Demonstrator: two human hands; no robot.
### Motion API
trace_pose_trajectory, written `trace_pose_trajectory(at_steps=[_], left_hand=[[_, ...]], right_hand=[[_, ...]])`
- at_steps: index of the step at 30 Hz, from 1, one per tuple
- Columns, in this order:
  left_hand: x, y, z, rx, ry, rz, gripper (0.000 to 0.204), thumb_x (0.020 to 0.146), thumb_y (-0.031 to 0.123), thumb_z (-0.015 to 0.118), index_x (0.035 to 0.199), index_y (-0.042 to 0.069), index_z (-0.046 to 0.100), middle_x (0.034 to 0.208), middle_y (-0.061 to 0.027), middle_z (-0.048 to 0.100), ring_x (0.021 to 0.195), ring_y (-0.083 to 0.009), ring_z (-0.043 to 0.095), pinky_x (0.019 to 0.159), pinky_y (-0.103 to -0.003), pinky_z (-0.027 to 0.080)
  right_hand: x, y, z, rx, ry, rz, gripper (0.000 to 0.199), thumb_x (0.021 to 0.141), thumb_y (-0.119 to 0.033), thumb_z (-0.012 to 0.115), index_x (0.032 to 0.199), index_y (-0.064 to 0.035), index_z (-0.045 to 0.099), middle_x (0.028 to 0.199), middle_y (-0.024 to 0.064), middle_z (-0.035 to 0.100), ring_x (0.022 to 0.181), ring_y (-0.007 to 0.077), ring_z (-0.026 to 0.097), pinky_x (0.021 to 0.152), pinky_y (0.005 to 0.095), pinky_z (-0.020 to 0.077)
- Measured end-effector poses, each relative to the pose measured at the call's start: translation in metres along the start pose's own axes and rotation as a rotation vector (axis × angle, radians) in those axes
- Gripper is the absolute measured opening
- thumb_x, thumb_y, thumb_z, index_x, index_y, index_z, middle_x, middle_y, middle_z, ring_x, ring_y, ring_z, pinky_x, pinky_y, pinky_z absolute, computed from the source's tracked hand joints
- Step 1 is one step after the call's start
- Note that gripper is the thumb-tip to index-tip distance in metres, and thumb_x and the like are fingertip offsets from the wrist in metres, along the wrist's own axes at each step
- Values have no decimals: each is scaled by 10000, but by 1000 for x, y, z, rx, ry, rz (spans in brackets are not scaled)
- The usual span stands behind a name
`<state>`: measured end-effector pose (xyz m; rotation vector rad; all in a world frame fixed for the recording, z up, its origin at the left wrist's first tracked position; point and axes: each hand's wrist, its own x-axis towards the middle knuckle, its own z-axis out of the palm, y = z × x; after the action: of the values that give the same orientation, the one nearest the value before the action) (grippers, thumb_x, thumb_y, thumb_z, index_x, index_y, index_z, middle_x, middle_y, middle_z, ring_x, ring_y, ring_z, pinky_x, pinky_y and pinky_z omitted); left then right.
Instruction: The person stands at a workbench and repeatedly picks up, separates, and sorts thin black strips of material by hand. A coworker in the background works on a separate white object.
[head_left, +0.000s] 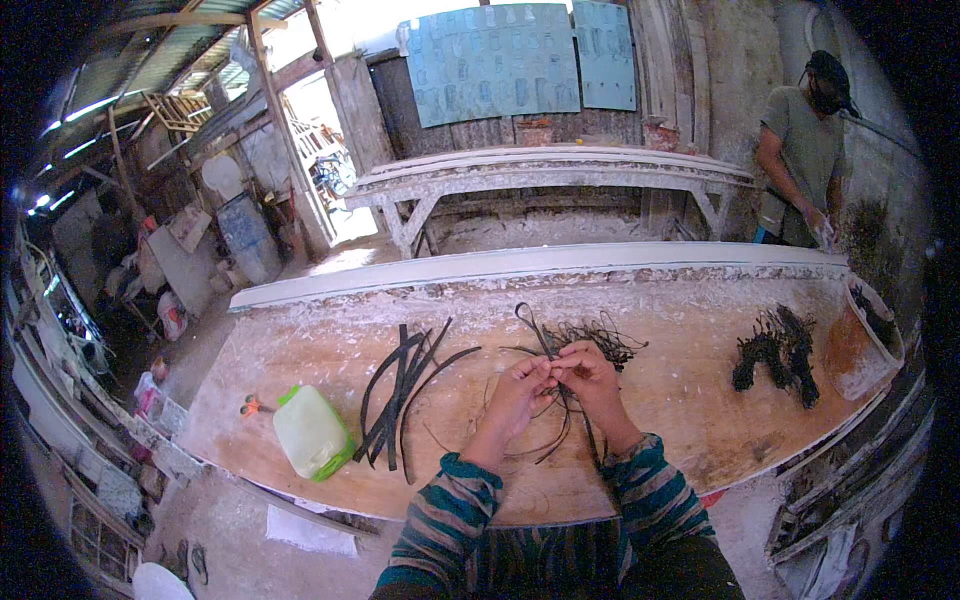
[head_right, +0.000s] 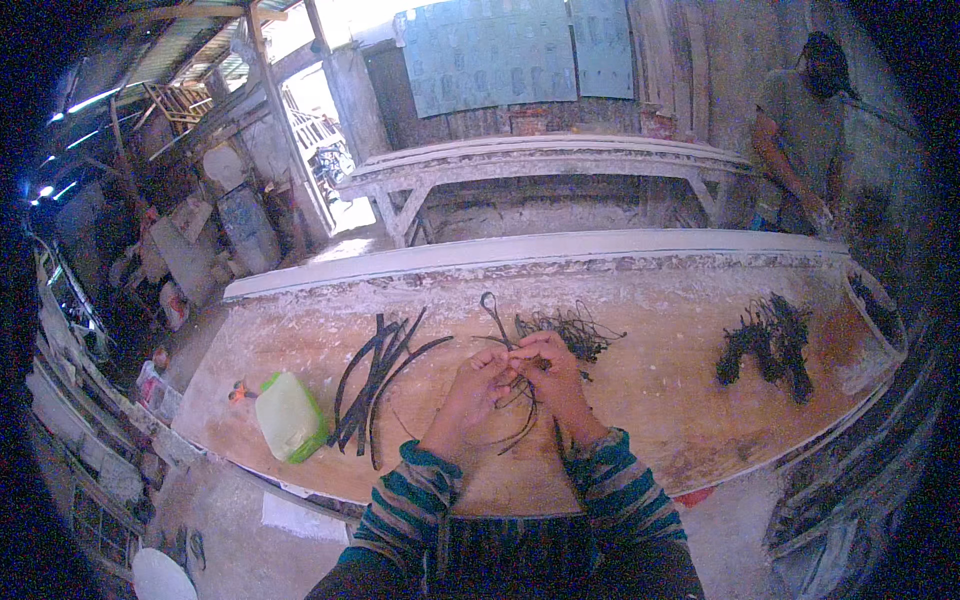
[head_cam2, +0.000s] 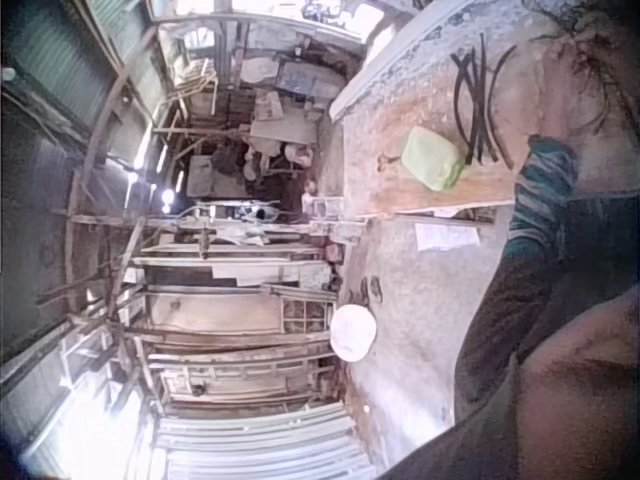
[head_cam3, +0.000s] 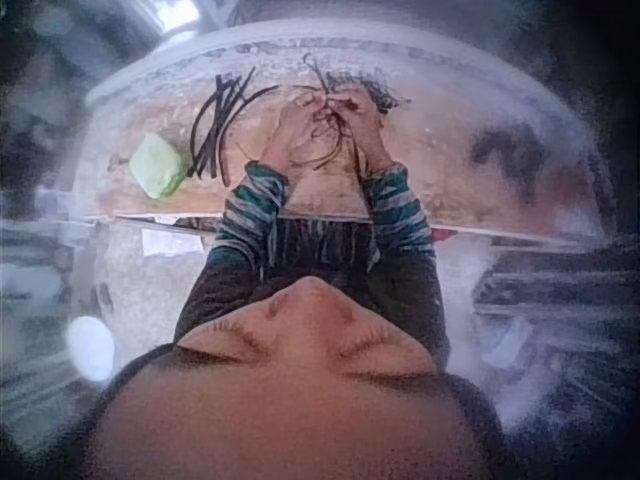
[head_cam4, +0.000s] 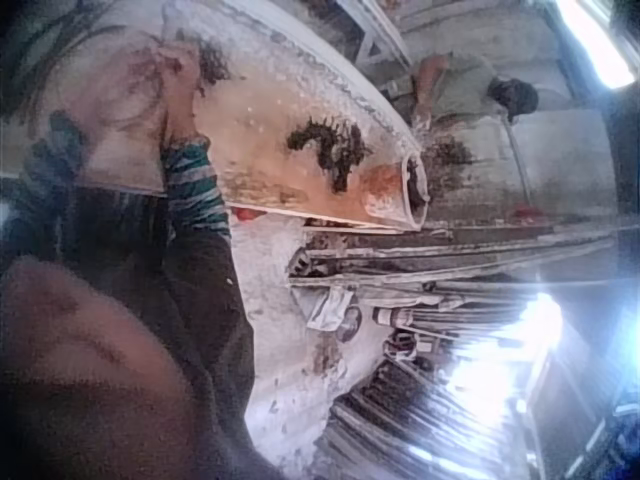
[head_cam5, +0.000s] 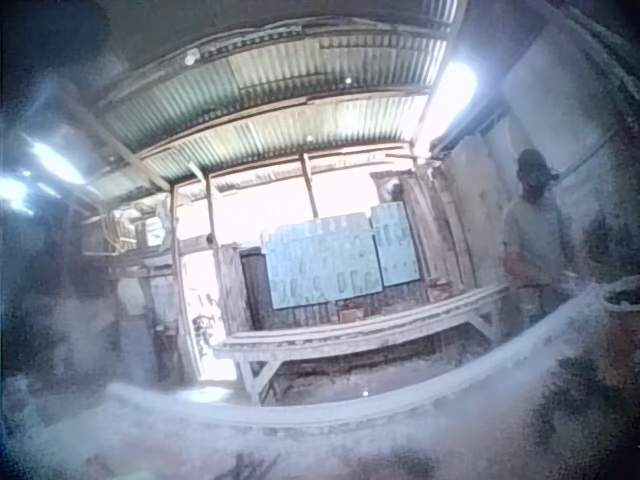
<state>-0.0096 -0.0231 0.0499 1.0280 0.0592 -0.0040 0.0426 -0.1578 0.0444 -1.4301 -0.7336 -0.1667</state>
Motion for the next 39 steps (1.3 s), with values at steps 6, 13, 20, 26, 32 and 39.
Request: trace_pose_trajectory(at_steps=[6,13,20,26,32,39], left_hand=[[8,-6,-10,-80,-33,18,103,847,210,563,895,119,570,832,26,612,730,-68,565,528,-190,453],[8,-5,-8,-111,48,60,60,836,162,571,868,112,564,850,7,616,732,-74,566,550,-199,435],[11,-10,-10,-134,67,92,43,817,85,579,830,102,542,892,-25,615,765,-95,581,585,-207,456],[15,-16,-12,-78,80,100,64,819,50,561,833,101,524,868,-44,607,786,-124,582,615,-220,473],[13,-12,-13,-17,51,90,70,810,31,563,840,76,520,809,-29,595,714,-106,580,598,-216,499],[11,-1,-23,14,-51,10,160,779,-35,541,884,73,485,831,-54,586,712,-130,583,604,-226,505]], right_hand=[[2,3,-2,28,-74,52,61,770,-57,618,819,-22,632,930,68,552,877,142,526,764,247,421],[0,-3,-2,391,-166,416,100,840,-109,547,890,-39,598,866,23,589,819,100,549,739,223,424],[0,11,-8,625,-138,679,80,863,-147,525,895,-88,568,869,1,608,787,81,563,691,213,436],[-1,14,1,215,20,374,33,799,-118,588,818,-92,581,794,4,573,729,98,534,616,244,424],[-1,-12,4,-581,42,-404,60,719,19,569,767,-16,561,902,93,603,743,245,570,655,312,444],[0,-17,-4,-567,-174,-512,184,705,-6,542,881,-53,567,1039,116,578,902,304,566,743,383,457]])
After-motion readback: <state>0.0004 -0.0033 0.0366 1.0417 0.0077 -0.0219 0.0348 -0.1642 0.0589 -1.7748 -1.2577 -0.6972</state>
